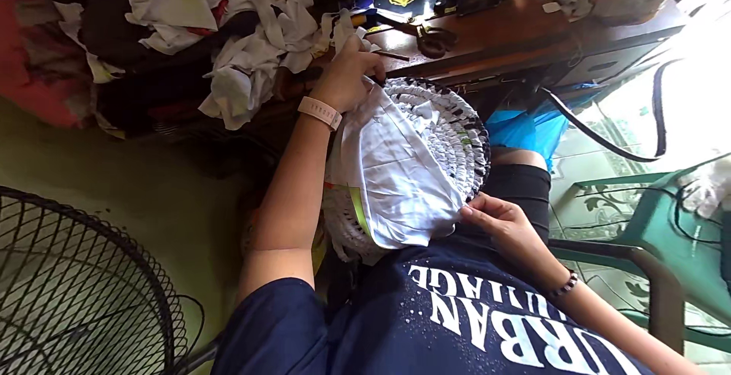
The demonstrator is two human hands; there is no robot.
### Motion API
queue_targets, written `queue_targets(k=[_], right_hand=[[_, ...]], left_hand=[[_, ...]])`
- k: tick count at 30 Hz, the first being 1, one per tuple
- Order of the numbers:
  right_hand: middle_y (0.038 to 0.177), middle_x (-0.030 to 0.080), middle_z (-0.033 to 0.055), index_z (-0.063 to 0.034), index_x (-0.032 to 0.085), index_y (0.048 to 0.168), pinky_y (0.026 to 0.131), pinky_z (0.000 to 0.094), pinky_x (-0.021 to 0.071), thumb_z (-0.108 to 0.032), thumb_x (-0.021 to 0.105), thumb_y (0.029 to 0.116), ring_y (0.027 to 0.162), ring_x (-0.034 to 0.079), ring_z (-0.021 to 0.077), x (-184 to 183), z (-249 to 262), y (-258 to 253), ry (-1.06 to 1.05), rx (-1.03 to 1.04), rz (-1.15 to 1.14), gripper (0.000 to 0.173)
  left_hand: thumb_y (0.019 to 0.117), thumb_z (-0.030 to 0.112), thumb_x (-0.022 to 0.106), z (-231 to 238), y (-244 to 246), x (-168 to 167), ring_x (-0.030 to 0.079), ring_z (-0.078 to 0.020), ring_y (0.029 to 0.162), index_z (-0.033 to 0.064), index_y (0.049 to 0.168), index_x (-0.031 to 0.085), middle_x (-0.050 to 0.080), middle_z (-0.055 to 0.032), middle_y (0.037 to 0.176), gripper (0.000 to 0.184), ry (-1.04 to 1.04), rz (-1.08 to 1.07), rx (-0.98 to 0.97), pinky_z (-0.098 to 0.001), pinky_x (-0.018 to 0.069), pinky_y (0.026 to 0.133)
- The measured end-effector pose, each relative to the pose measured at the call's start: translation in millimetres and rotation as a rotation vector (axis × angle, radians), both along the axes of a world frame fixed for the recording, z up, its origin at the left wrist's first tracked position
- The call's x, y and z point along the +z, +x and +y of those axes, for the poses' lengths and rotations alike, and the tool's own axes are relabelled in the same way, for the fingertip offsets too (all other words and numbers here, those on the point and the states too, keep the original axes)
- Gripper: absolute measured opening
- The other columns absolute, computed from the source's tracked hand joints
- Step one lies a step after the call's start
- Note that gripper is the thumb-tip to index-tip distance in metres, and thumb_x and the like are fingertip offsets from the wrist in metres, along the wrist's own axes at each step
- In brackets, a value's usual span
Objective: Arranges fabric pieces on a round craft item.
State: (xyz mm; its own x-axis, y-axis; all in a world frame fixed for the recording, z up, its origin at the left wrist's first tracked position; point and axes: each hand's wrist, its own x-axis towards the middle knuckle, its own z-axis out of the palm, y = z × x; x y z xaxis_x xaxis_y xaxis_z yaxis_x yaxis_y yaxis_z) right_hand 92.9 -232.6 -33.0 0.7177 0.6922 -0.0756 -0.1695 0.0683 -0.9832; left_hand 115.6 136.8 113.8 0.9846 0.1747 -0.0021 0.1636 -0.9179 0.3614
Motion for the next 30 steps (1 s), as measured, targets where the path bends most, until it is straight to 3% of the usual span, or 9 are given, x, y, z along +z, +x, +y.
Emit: queue_targets(k=[5, 10, 16, 20, 22, 25, 27, 30], right_hand=[[0.087, 0.067, -0.0023, -0.0107, 0.072, 0.086, 0.078, 0.0288, 0.0598, -0.016, 0.071, 0.0942, 0.079, 0.066, 0.0092, -1.0, -0.6, 0.6, 0.002, 0.007, -0.003, 0.009], [0.086, 0.067, -0.0026, -0.0106, 0.071, 0.086, 0.077, 0.0283, 0.0592, -0.016, 0.070, 0.0948, 0.077, 0.066, 0.0090, 0.6, 0.3, 0.2, -0.009, 0.008, -0.005, 0.010], [0.087, 0.067, -0.0027, -0.0111, 0.071, 0.086, 0.076, 0.0274, 0.0592, -0.016, 0.070, 0.0943, 0.077, 0.066, 0.0084, -0.6, 0.2, -0.1, -0.001, 0.006, 0.005, 0.010], [0.090, 0.067, -0.0017, -0.0109, 0.071, 0.085, 0.077, 0.0276, 0.0594, -0.016, 0.071, 0.0942, 0.080, 0.066, 0.0092, -1.2, -0.8, -1.3, 0.014, 0.001, -0.006, 0.011], [0.098, 0.065, -0.0011, -0.0119, 0.072, 0.083, 0.079, 0.0256, 0.0593, -0.018, 0.072, 0.0930, 0.087, 0.065, 0.0086, 0.7, -1.8, -3.1, -0.014, -0.022, -0.066, 0.012], [0.113, 0.064, 0.0016, -0.0144, 0.074, 0.082, 0.080, 0.0217, 0.0586, -0.026, 0.075, 0.0897, 0.098, 0.065, 0.0075, 3.4, -4.2, -5.5, -0.094, -0.109, -0.187, 0.014], [0.111, 0.061, -0.0004, -0.0157, 0.074, 0.083, 0.076, 0.0184, 0.0573, -0.027, 0.076, 0.0899, 0.096, 0.063, 0.0052, 4.5, -6.0, -6.3, -0.098, -0.148, -0.232, 0.013], [0.100, 0.062, -0.0042, -0.0160, 0.076, 0.085, 0.072, 0.0160, 0.0530, -0.025, 0.075, 0.0909, 0.089, 0.060, 0.0034, 3.7, -9.0, -6.3, -0.079, -0.127, -0.242, 0.011]], left_hand=[[0.0843, -0.007, 0.069, 8.8, 6.7, -2.4, 0.055, -0.0341, 0.119, 0.0082, 0.108, 0.074, 0.047, -0.0243, 0.134, 0.028, -0.032, 0.009, -0.106, -0.0461, 0.0516, 0.099], [0.0880, 0.005, 0.073, 9.3, 12.8, 3.8, 0.052, -0.0384, 0.125, 0.0069, 0.106, 0.076, 0.048, -0.0257, 0.136, 0.019, 0.058, 0.112, -0.108, -0.0510, 0.0461, 0.104], [0.0845, 0.017, 0.079, 23.8, 17.2, 4.8, 0.058, -0.0368, 0.110, 0.0012, 0.092, 0.072, 0.056, -0.0241, 0.120, 0.018, 0.042, 0.103, -0.129, -0.0536, 0.0483, 0.095], [0.0874, 0.011, 0.076, 26.6, 8.4, 18.4, 0.063, -0.0272, 0.092, -0.0023, 0.099, 0.069, 0.066, -0.0182, 0.100, 0.018, -0.134, 0.070, -0.111, -0.0485, 0.0515, 0.085], [0.0887, 0.008, 0.071, 34.2, 3.0, 20.2, 0.064, -0.0159, 0.088, -0.0007, 0.101, 0.068, 0.069, -0.0108, 0.096, 0.016, -0.265, 0.025, -0.120, -0.0378, 0.0535, 0.084], [0.0895, 0.004, 0.069, 40.2, -5.5, 17.3, 0.062, -0.0013, 0.075, 0.0041, 0.095, 0.062, 0.065, 0.0024, 0.084, 0.009, -0.547, -0.077, -0.096, -0.0215, 0.0548, 0.073], [0.0908, 0.003, 0.069, 42.5, -9.2, 14.4, 0.065, -0.0019, 0.073, 0.0064, 0.095, 0.061, 0.066, 0.0051, 0.082, 0.009, -0.716, -0.102, -0.061, -0.0223, 0.0576, 0.072], [0.0942, 0.004, 0.068, 43.3, -12.2, 10.0, 0.070, -0.0084, 0.075, 0.0056, 0.100, 0.061, 0.069, 0.0013, 0.085, 0.010, -0.883, -0.095, 0.018, -0.0289, 0.0624, 0.073]])
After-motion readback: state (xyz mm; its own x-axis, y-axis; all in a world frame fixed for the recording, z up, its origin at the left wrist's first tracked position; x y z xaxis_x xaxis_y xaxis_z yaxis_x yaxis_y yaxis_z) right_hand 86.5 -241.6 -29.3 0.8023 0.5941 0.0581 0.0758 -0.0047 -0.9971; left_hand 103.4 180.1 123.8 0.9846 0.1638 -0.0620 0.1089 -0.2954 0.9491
